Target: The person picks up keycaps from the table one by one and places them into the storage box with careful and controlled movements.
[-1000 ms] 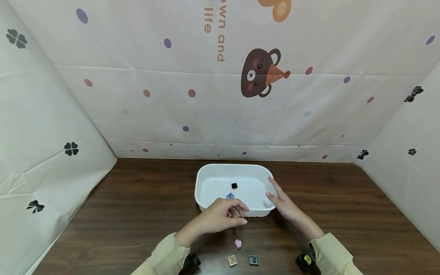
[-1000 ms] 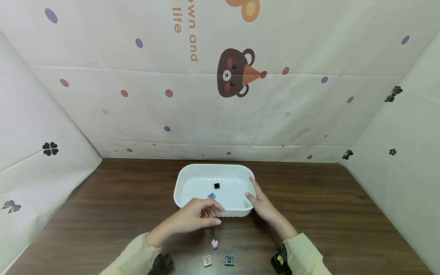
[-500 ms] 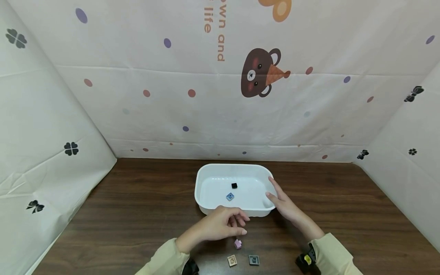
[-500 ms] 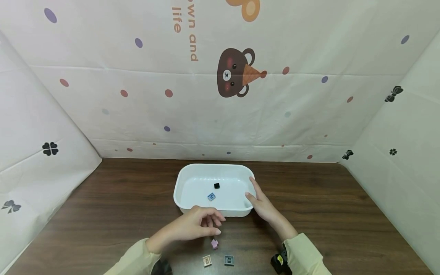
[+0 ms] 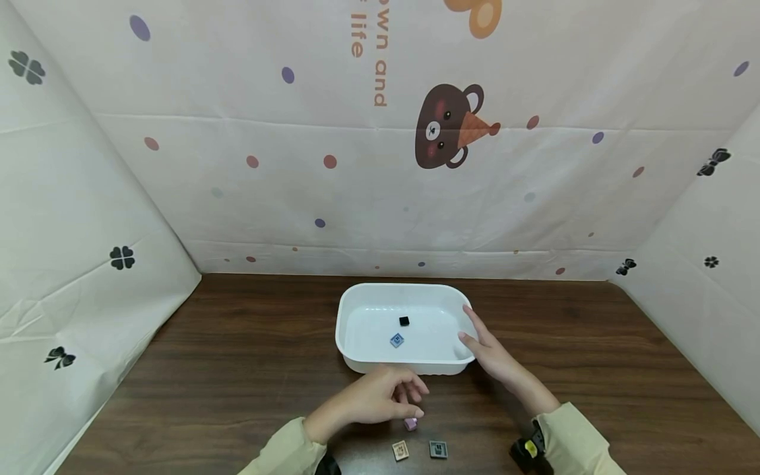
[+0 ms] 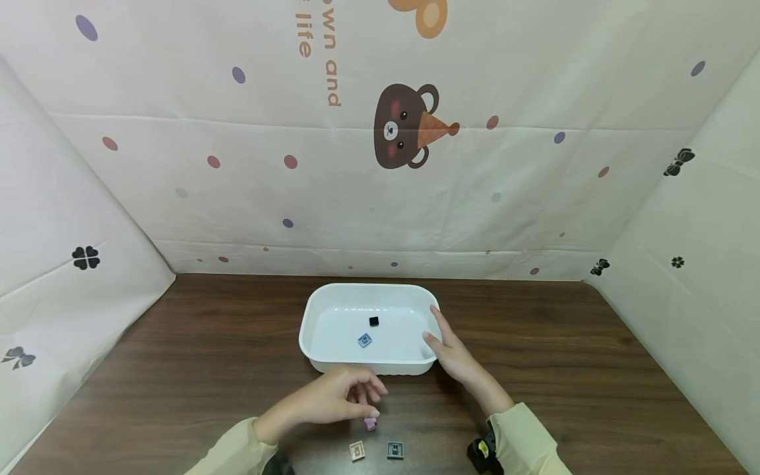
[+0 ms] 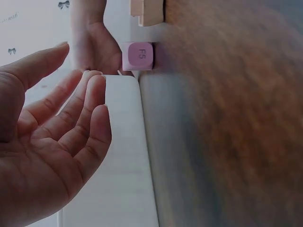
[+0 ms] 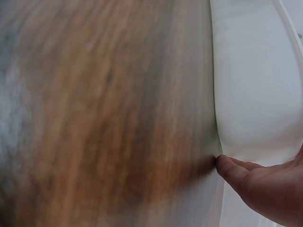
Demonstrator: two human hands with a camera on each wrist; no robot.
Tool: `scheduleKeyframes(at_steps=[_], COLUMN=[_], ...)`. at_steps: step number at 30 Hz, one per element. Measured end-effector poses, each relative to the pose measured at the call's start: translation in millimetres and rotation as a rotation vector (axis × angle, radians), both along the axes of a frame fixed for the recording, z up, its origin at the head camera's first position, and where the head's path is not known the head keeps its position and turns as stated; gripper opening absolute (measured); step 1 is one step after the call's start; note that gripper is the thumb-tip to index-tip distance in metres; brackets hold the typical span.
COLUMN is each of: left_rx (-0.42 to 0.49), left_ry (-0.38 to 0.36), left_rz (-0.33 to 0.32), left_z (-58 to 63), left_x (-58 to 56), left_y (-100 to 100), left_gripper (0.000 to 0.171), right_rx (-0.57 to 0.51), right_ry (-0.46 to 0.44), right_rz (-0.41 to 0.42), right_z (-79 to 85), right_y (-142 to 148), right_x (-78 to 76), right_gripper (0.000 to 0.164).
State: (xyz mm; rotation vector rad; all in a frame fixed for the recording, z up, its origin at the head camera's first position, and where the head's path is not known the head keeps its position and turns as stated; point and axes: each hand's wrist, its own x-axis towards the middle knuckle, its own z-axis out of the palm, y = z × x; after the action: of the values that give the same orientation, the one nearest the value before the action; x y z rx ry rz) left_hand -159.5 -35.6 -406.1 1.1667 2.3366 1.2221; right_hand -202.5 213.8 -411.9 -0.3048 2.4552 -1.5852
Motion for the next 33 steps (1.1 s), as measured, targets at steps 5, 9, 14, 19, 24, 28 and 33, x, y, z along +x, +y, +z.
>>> scheduleKeyframes(at_steps=[5, 9, 14, 19, 24, 28, 33], left_rx=[-0.031, -0.045, -0.077, -0.110, -0.143, -0.178, -0.229], left_ry=[-0.010, -0.020, -0.019, -0.022, -0.029, -0.026, -0.013], left_rz=[-0.010, -0.021, -0.044, -0.074, -0.076, -0.077, -0.077], left_z=[-0.6, -2.3, -4.7, -5.7, -7.9, -8.3, -7.8], left_x=[1.6, 1.0, -2.4, -4.9, -6.7, -6.9, -7.0], left_y=[-1.3, -2.2, -3.0, -3.0, -2.6, -1.3, 1.0], left_gripper=[0.023, 0.022, 0.021, 0.020, 0.017, 0.016, 0.015], right_rx=[-0.003, -0.005, -0.006, -0.009, -0.007, -0.006, -0.015], right_ry=[-0.005, -0.003, 0.000, 0.002, -0.001, -0.006, 0.022], right_rz=[0.002, 0.005, 0.004, 0.002, 0.001, -0.003, 0.008], right_z=[1.7, 2.4, 0.8, -2.5, -1.8, -1.1, -4.4], right_y=[-0.2, -0.5, 0.3, 0.4, 0.1, 0.2, 1.6], right_x=[1.1, 1.9, 0.8, -0.9, -0.9, -0.5, -0.8], right_gripper=[0.060, 0.060, 0.060, 0.061, 0.061, 0.060, 0.063])
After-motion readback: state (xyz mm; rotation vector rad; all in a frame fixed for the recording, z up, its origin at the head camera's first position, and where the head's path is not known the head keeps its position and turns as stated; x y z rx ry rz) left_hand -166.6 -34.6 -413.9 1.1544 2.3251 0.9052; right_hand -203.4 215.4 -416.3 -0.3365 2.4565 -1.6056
